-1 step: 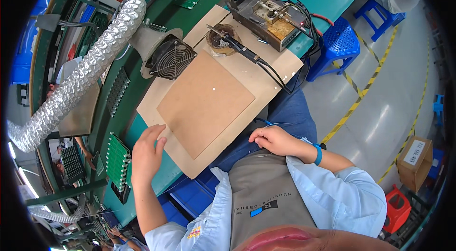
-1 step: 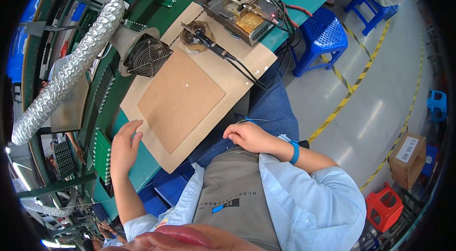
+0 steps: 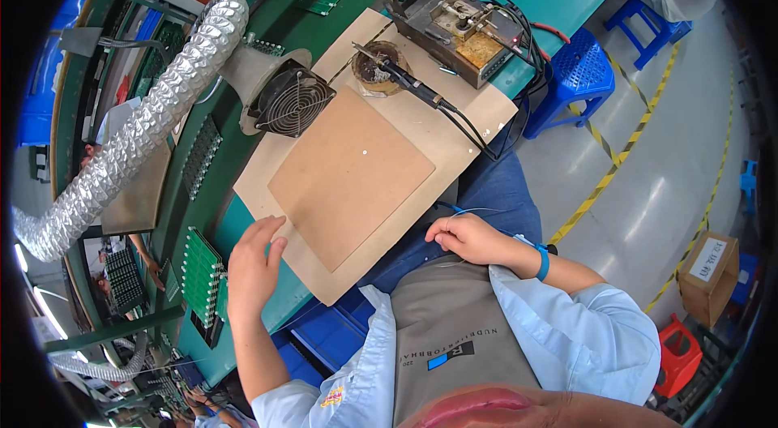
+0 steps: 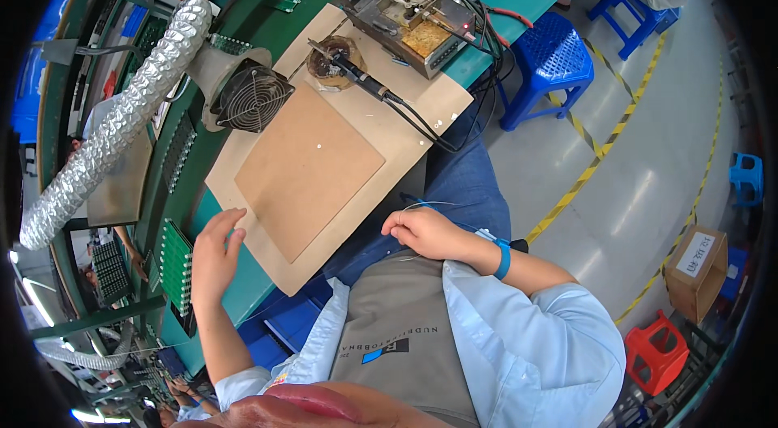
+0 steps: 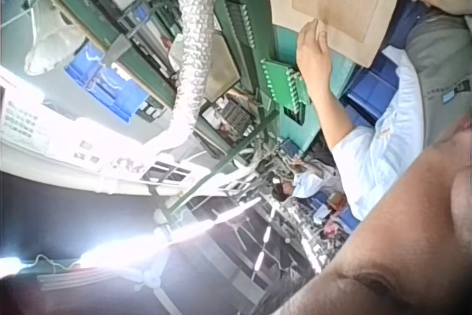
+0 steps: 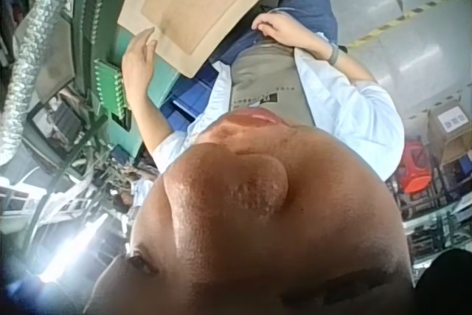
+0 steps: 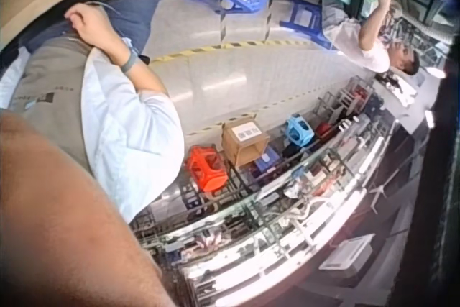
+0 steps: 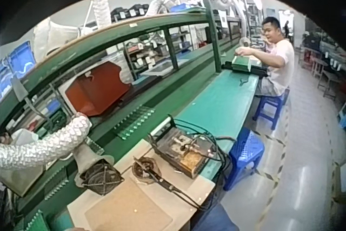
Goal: Solder small electronic components onto a printed circuit board using a soldering iron and solder wire.
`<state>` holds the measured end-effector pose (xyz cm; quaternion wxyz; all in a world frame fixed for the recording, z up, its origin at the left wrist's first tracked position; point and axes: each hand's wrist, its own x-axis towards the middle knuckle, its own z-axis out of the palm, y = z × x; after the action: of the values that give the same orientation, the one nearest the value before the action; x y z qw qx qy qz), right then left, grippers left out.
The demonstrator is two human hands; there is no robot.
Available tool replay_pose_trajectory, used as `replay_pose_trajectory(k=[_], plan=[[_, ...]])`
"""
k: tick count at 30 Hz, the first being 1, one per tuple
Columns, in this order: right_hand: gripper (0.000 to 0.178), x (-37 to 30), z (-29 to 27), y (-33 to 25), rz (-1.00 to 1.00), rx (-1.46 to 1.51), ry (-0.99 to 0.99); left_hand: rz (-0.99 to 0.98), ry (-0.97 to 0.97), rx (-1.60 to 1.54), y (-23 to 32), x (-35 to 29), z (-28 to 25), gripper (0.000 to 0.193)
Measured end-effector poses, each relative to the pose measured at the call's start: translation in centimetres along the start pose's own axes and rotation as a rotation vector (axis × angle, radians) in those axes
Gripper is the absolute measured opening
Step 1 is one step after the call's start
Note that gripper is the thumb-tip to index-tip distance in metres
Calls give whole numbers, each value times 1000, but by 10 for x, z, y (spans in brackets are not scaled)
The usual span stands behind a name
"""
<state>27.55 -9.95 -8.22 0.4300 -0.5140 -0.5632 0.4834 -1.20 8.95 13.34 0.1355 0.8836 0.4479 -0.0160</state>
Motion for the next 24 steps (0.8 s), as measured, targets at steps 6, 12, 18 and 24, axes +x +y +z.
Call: replay_pose_trajectory(k=[6,12,18,24], plan=[[18,6,4,59,61,-144,74,-22,32,-124,9,-9,20,36],[18,10,13,76,-16,-293,43,-138,76,-259,11,-8,38,35],[18,13,10,83,9,-216,58,-45,152,-208,9,5,48,29],[18,15,10,81,53,-220,52,-14,276,-174,6,9,60,16]])
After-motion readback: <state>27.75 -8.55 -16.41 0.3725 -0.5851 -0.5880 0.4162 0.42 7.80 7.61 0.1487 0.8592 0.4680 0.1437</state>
